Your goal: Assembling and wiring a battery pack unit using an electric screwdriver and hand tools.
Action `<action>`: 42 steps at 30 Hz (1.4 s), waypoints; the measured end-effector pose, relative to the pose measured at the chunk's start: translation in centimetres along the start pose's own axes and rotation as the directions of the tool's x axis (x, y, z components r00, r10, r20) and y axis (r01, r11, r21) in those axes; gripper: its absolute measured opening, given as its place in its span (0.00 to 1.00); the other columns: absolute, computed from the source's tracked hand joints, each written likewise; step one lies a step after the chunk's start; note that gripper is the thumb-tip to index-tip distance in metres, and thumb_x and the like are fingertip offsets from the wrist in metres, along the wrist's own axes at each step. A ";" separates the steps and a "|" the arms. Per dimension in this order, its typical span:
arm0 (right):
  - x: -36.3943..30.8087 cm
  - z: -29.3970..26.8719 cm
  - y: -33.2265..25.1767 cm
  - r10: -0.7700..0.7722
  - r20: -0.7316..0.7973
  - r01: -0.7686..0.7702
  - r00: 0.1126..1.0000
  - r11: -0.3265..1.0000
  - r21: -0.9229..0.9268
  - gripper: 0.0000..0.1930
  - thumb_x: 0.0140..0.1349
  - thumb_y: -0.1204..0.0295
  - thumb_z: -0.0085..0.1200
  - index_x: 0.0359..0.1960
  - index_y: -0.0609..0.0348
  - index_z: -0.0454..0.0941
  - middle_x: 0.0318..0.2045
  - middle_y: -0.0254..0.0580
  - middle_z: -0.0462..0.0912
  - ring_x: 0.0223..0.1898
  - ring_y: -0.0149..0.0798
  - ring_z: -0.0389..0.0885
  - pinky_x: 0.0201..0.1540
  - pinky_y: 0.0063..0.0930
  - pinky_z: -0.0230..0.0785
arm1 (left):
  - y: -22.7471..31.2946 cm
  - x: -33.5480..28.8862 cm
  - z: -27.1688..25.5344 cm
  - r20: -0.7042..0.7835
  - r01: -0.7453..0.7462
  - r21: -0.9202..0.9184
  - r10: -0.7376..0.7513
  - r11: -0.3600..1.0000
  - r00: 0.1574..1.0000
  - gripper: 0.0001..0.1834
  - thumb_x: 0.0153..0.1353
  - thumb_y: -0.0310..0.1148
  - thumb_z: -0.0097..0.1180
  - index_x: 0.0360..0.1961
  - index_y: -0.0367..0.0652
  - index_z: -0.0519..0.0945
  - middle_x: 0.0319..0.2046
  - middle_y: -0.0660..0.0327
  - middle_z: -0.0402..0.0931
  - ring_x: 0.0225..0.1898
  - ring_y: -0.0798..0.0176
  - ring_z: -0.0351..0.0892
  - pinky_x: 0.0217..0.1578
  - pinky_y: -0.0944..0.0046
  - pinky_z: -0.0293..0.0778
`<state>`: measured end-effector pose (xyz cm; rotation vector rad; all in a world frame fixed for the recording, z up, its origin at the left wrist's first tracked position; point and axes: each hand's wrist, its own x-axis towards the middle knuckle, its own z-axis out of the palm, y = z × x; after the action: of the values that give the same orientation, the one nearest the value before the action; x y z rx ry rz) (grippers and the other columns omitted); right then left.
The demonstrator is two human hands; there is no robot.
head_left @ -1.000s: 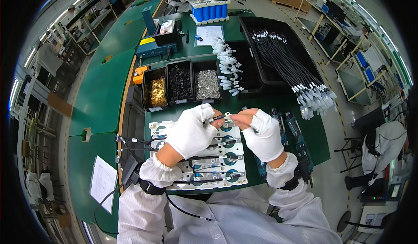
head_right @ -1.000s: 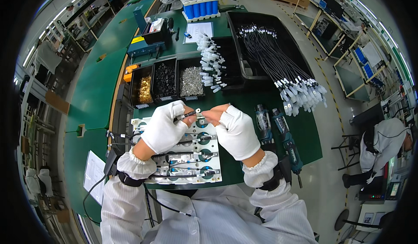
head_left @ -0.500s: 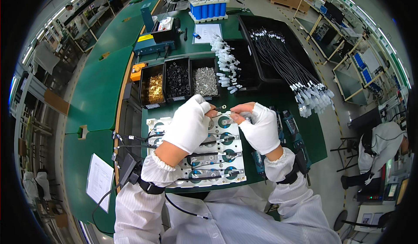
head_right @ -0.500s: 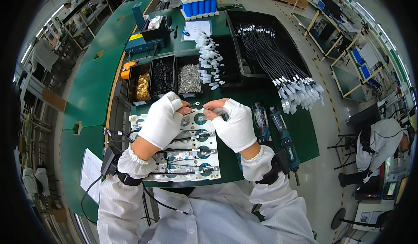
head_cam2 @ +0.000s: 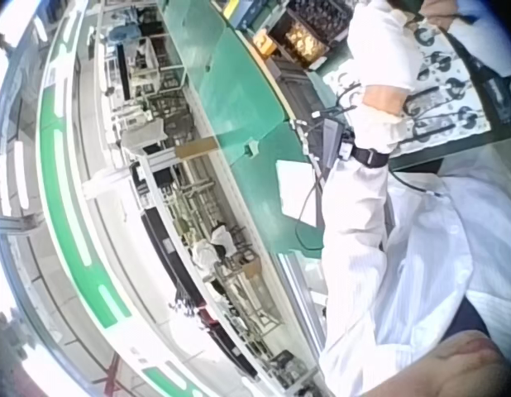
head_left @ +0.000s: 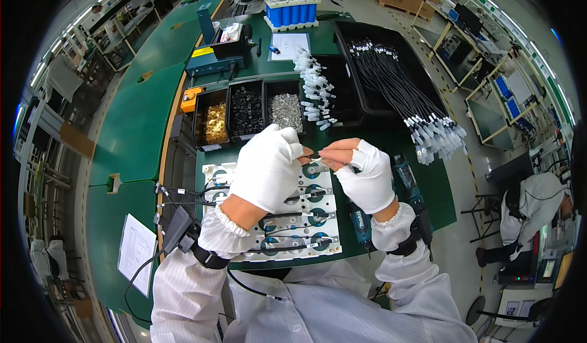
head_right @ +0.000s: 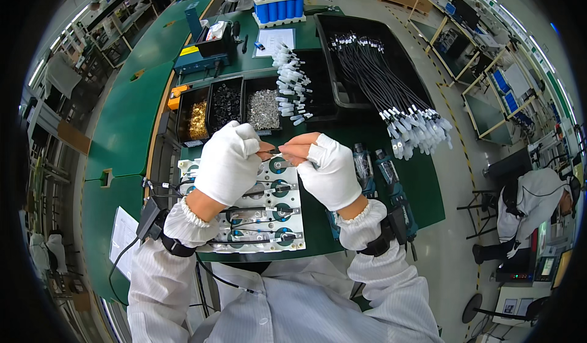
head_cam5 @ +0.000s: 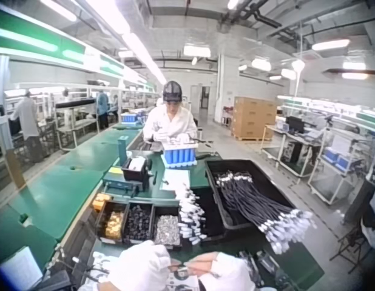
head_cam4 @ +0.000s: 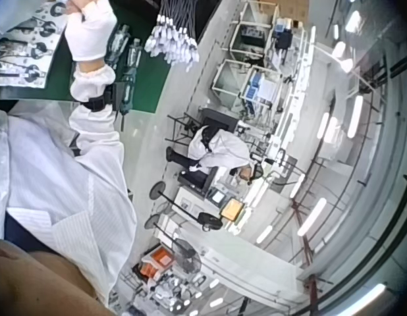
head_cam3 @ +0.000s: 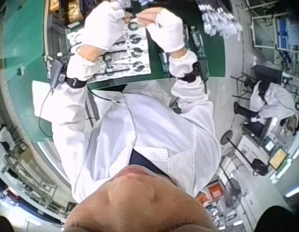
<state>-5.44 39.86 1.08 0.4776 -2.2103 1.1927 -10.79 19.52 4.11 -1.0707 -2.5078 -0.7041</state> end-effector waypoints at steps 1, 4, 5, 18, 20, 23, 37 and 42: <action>0.2 -0.2 -0.2 0.008 0.039 -0.008 0.999 1.000 0.000 0.13 0.53 0.85 0.64 0.40 0.58 0.89 0.39 0.44 0.88 0.35 0.42 0.87 0.38 0.29 0.80 | 0.0 -0.2 0.2 0.004 0.037 -0.031 -0.037 0.999 0.999 0.04 0.51 0.29 0.67 0.30 0.47 0.89 0.29 0.62 0.78 0.38 0.56 0.79 0.38 0.59 0.78; 0.5 -0.6 -0.4 0.024 0.096 -0.022 0.995 0.999 -0.023 0.13 0.54 0.86 0.63 0.40 0.59 0.89 0.38 0.44 0.87 0.34 0.41 0.87 0.38 0.29 0.80 | 0.1 -0.1 0.3 0.037 0.045 -0.021 -0.044 0.999 0.998 0.03 0.52 0.30 0.66 0.29 0.47 0.88 0.30 0.62 0.78 0.39 0.56 0.78 0.39 0.59 0.78; 0.5 -0.6 -0.4 0.029 0.115 -0.024 0.993 0.999 -0.045 0.12 0.54 0.86 0.62 0.39 0.60 0.89 0.37 0.44 0.86 0.34 0.41 0.86 0.37 0.29 0.79 | 0.1 0.0 0.4 0.039 0.043 -0.023 -0.042 0.999 0.998 0.03 0.52 0.30 0.66 0.29 0.47 0.88 0.30 0.62 0.78 0.39 0.56 0.78 0.39 0.59 0.78; -0.6 -0.7 0.2 0.190 0.259 -0.157 0.947 0.977 -0.145 0.06 0.57 0.82 0.60 0.35 0.62 0.86 0.32 0.43 0.81 0.31 0.45 0.82 0.34 0.33 0.76 | 1.4 -0.1 0.7 0.306 0.128 0.058 -0.140 0.990 0.942 0.07 0.59 0.31 0.65 0.39 0.45 0.85 0.36 0.56 0.80 0.34 0.46 0.84 0.36 0.52 0.79; -0.6 -0.9 0.3 -0.016 0.291 0.092 0.956 0.965 -0.247 0.07 0.57 0.82 0.58 0.35 0.60 0.86 0.34 0.43 0.81 0.34 0.47 0.82 0.38 0.37 0.76 | 1.4 -0.2 -0.4 0.365 0.066 0.015 -0.067 0.998 0.929 0.05 0.64 0.29 0.58 0.39 0.42 0.82 0.38 0.51 0.79 0.38 0.45 0.84 0.40 0.49 0.79; -1.0 -0.9 0.3 -0.024 0.280 0.106 0.960 0.954 -0.280 0.13 0.55 0.84 0.57 0.40 0.59 0.87 0.36 0.44 0.82 0.38 0.48 0.82 0.42 0.38 0.77 | 1.0 -1.3 -2.5 0.228 0.243 -0.021 -0.232 0.970 0.946 0.08 0.63 0.26 0.60 0.43 0.44 0.84 0.39 0.51 0.80 0.39 0.46 0.85 0.38 0.53 0.80; -0.7 0.3 0.6 0.270 0.137 -0.269 0.953 0.963 -0.032 0.07 0.54 0.77 0.71 0.29 0.65 0.84 0.28 0.45 0.82 0.26 0.38 0.85 0.31 0.28 0.76 | -11.2 -11.3 -9.2 -0.035 0.619 -0.243 -0.645 0.747 0.764 0.24 0.68 0.38 0.66 0.18 0.36 0.75 0.17 0.65 0.71 0.21 0.74 0.66 0.24 0.66 0.63; -1.3 0.3 0.6 0.297 0.078 -0.296 0.952 0.955 -0.029 0.06 0.52 0.79 0.70 0.32 0.59 0.86 0.32 0.43 0.82 0.34 0.41 0.84 0.37 0.30 0.75 | -12.6 -13.0 -4.9 -0.022 0.656 -0.409 -0.726 0.634 0.688 0.17 0.68 0.40 0.65 0.26 0.38 0.83 0.22 0.67 0.76 0.28 0.74 0.70 0.32 0.69 0.67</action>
<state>-4.81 39.99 -0.24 0.1926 -2.4230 1.3248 -10.96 1.70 -1.90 -0.0220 -2.6398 -1.4631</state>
